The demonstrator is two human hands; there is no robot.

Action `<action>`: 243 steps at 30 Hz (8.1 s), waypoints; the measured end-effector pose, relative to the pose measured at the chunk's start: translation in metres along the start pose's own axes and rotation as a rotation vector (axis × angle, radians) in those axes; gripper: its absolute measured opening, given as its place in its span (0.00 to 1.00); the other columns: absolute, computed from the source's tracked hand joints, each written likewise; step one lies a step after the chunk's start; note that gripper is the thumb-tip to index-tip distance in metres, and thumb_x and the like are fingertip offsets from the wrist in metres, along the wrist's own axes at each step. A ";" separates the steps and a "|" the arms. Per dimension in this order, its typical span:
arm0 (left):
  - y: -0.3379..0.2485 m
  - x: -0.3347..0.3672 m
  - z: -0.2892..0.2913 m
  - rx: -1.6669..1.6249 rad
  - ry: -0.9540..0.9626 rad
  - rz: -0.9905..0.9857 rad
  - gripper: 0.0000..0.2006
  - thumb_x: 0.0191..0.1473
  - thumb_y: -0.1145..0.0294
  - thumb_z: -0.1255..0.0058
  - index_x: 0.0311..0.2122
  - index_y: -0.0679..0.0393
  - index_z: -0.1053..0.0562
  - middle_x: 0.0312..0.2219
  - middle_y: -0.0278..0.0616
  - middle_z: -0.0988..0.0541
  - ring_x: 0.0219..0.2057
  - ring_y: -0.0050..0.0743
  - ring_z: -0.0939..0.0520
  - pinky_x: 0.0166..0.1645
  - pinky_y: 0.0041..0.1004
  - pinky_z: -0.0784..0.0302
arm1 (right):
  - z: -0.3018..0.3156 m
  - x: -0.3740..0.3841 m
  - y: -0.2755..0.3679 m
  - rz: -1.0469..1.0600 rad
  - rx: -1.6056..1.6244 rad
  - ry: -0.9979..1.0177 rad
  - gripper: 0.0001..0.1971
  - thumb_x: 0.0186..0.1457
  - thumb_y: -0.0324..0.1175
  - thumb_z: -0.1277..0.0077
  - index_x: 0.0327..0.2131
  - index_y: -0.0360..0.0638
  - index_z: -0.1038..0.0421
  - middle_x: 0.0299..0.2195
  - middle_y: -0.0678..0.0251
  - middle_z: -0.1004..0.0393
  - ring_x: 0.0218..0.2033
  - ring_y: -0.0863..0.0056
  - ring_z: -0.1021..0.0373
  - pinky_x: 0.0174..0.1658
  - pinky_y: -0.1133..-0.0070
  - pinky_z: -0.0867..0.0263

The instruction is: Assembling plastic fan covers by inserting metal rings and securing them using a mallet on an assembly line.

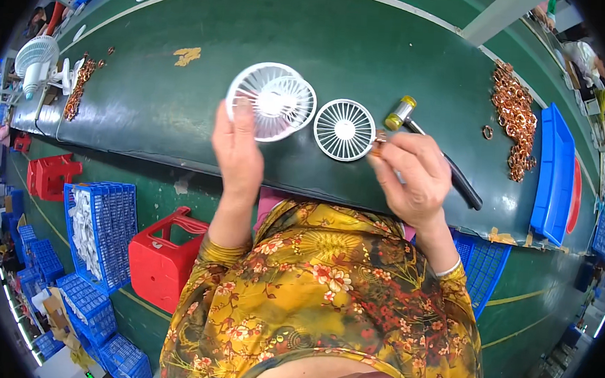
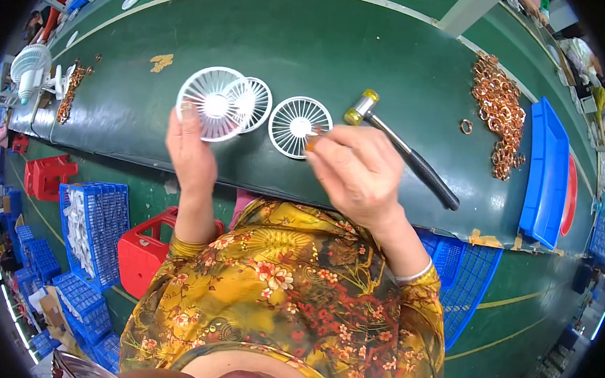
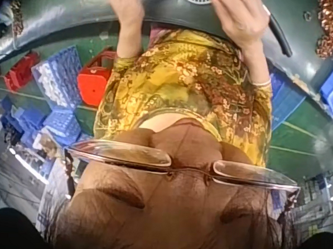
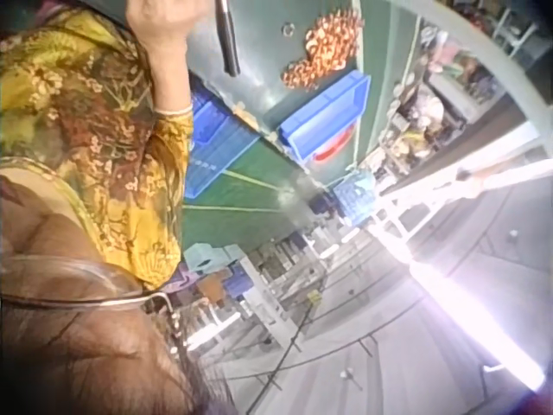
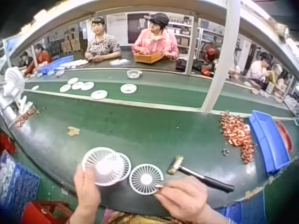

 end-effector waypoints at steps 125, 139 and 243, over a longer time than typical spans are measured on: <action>0.008 -0.003 -0.055 0.676 0.609 -0.520 0.55 0.30 0.69 0.31 0.63 0.60 0.53 0.54 0.56 0.37 0.52 0.55 0.32 0.54 0.41 0.31 | 0.072 -0.055 -0.046 -0.695 -0.220 0.140 0.16 0.57 0.30 0.50 0.49 0.47 0.29 0.38 0.53 0.24 0.32 0.65 0.24 0.35 0.75 0.30; 0.007 0.004 -0.096 0.527 0.836 -0.626 0.56 0.30 0.69 0.30 0.64 0.60 0.54 0.55 0.55 0.38 0.52 0.54 0.32 0.55 0.41 0.31 | 0.085 -0.105 -0.087 -0.661 -0.862 0.153 0.17 0.53 0.33 0.48 0.47 0.47 0.29 0.38 0.57 0.30 0.41 0.58 0.33 0.44 0.67 0.36; 0.177 0.500 0.037 0.341 0.210 0.006 0.23 0.59 0.67 0.56 0.56 0.69 0.38 0.47 0.51 0.25 0.47 0.41 0.23 0.54 0.35 0.31 | 0.048 -0.379 -0.096 -1.546 -0.104 -0.629 0.11 0.56 0.35 0.51 0.36 0.39 0.23 0.25 0.68 0.24 0.23 0.82 0.29 0.26 0.82 0.31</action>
Point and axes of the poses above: each hand's wrist, its own x-axis towards the middle knuckle, its own z-axis out of the back of the hand, y = z × x, the point moved 4 cm from there along x, towards the middle knuckle
